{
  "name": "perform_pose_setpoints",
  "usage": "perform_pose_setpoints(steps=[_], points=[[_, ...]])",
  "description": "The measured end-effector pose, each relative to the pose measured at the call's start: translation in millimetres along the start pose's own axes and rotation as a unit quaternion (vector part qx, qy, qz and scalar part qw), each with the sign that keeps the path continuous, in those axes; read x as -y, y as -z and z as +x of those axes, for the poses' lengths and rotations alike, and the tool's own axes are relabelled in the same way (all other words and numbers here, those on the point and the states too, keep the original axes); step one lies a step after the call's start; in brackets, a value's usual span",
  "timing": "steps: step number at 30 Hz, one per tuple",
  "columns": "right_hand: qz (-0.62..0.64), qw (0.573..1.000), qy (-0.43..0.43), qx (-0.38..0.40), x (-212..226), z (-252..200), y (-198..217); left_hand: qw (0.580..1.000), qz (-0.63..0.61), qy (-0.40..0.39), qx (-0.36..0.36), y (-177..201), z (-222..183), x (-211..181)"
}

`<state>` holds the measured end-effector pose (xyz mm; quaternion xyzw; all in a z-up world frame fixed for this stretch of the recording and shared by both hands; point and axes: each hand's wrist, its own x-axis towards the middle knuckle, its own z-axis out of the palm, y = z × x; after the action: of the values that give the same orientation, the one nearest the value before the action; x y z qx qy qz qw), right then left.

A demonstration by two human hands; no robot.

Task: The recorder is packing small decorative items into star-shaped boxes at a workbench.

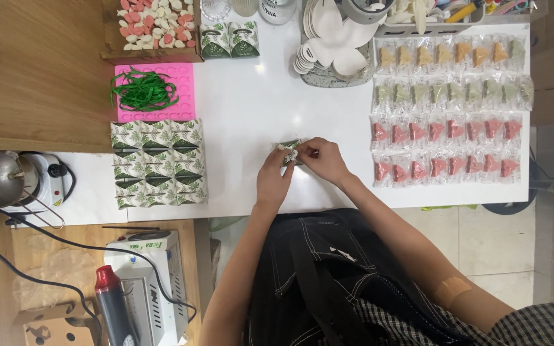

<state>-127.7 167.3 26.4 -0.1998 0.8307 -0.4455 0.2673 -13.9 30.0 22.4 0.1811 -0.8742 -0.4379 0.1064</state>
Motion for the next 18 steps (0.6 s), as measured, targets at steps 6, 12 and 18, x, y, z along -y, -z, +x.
perform_pose_setpoints(steps=[6,12,18], points=[[0.087,0.995,-0.038,0.011,-6.5,-3.8,3.0,0.995,0.061,0.073,0.033,-19.1,3.2,9.9],[0.070,0.995,-0.046,-0.051,-9.2,-3.0,-8.0,0.989,0.130,0.044,0.062,-17.3,13.5,-1.0],[0.196,0.967,-0.151,-0.065,-22.7,-3.9,-12.0,0.988,0.128,0.046,0.067,-21.1,16.9,4.6]])
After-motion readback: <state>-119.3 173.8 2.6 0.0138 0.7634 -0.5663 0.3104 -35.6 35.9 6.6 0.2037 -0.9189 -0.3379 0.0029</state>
